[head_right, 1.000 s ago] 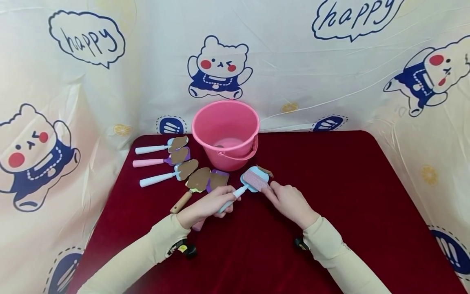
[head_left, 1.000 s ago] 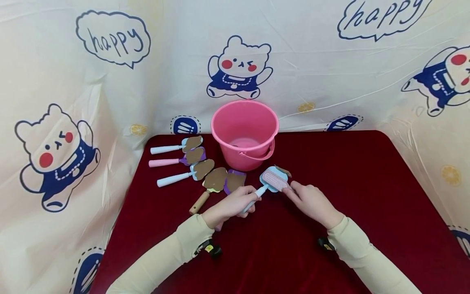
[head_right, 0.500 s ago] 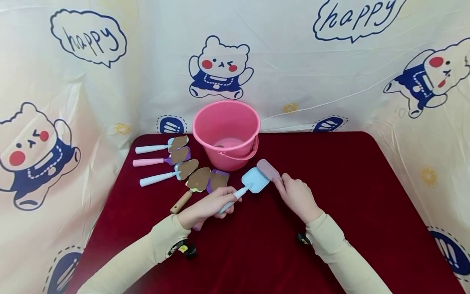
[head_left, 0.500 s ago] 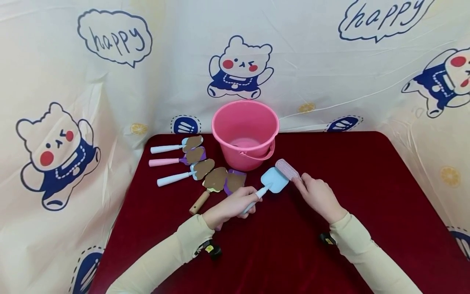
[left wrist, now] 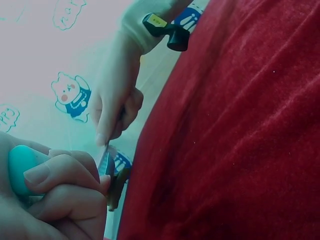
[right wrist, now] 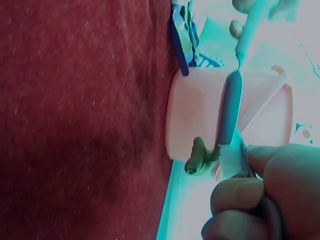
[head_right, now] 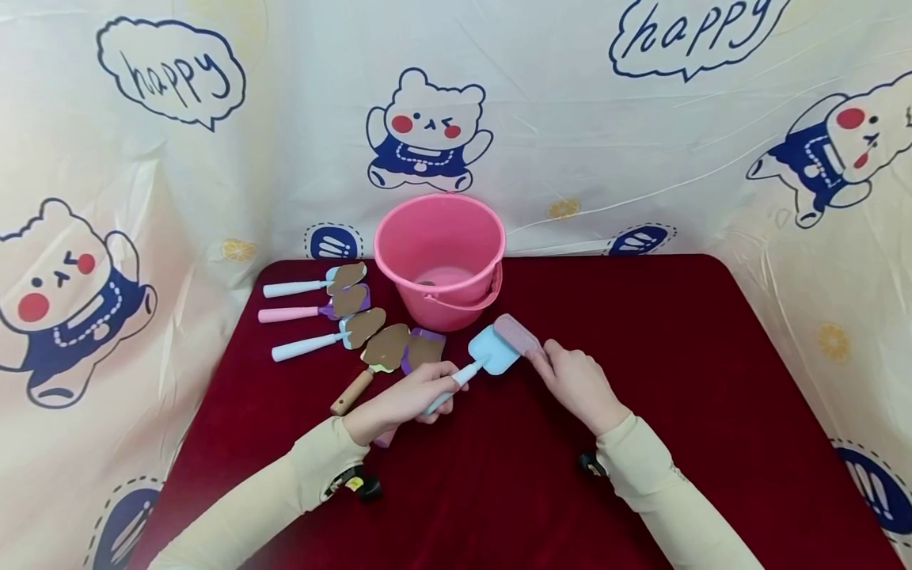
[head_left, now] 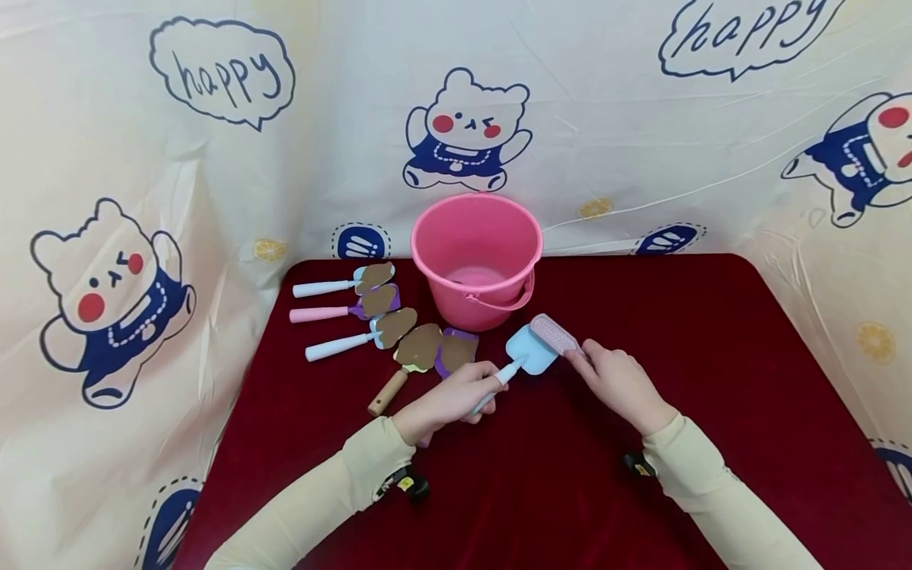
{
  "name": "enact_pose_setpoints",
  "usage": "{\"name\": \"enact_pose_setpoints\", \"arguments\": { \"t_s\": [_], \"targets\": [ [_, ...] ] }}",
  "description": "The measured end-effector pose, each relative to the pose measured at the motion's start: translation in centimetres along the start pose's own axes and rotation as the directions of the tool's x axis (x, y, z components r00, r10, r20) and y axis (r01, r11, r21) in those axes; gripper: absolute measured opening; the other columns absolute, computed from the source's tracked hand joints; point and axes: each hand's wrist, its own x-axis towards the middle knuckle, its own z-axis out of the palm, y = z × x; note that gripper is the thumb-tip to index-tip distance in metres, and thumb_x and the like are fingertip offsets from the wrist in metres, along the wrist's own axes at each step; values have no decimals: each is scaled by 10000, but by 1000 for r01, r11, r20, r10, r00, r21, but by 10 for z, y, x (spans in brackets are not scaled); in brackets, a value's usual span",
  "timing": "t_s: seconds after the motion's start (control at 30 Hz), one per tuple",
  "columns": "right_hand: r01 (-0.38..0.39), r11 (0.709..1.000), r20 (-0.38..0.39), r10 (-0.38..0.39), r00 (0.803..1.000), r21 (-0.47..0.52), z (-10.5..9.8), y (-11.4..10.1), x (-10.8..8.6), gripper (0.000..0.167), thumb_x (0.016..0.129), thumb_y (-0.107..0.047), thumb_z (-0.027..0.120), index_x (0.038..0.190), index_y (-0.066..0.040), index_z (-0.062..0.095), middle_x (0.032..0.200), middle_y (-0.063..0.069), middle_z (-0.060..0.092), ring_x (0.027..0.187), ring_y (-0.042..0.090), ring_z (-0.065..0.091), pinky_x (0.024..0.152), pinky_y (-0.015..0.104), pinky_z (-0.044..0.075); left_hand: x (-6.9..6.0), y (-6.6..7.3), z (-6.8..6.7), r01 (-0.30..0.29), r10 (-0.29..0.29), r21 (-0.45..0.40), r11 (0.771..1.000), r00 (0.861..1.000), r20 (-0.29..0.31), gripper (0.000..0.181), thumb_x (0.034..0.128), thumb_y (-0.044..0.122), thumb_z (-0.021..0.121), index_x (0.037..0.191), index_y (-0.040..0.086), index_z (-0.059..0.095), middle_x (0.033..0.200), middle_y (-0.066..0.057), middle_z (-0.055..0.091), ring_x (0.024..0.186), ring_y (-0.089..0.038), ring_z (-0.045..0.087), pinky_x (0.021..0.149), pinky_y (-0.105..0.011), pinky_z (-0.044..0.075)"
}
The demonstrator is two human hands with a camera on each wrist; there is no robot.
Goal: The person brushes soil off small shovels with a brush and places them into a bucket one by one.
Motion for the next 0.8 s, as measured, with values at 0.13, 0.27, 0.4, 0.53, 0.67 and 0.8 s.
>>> {"name": "enact_pose_setpoints", "arguments": {
  "t_s": [0.13,0.27,0.4,0.53,0.67,0.8],
  "targets": [
    [-35,999,-39,34,999,-11,-4,3,1,356,1090,-347,546,852,-86,505,605,-7,400,475,130,394,434,290,349,0,0,1,-3,3,-4,1000,1000,8,315,1083,165,424,1161,-129,502,669,3,438,496,-60,269,442,-195,235],
    [-74,996,-87,70,994,-40,-7,7,1,352,1094,-320,536,847,-74,493,590,15,412,460,161,410,421,311,358,1,2,2,-4,4,-10,1000,1000,-1,306,1069,151,424,1168,-127,507,662,0,440,502,-65,290,440,-194,244],
    [-96,994,-108,91,990,-46,-10,8,0,345,1093,-302,537,843,-70,487,580,26,414,454,178,415,417,324,362,2,2,1,-11,11,-17,1000,1000,-11,288,1059,143,430,1164,-111,513,665,-9,454,507,-68,312,444,-194,251],
    [-90,995,-82,88,993,-29,-11,6,-1,353,1080,-325,557,853,-63,496,582,25,423,456,167,420,416,314,367,2,2,0,-11,11,-20,1000,1000,-23,290,1062,142,430,1171,-110,521,669,-10,464,506,-66,324,441,-189,255],
    [-89,996,-52,88,995,-20,-12,3,-1,343,1029,-339,646,923,-38,521,608,29,458,480,159,441,428,304,378,2,1,0,-12,12,-23,1000,999,-31,283,1061,149,445,1160,-106,520,667,-7,469,491,-62,321,439,-188,254],
    [-84,996,-51,84,995,-1,-13,3,-1,280,999,-249,687,1049,-23,529,645,37,497,499,154,457,438,308,387,1,1,-1,-15,14,-24,1000,999,-48,181,1050,157,498,1047,-24,507,641,0,452,461,-58,290,431,-193,237]
  ]
}}
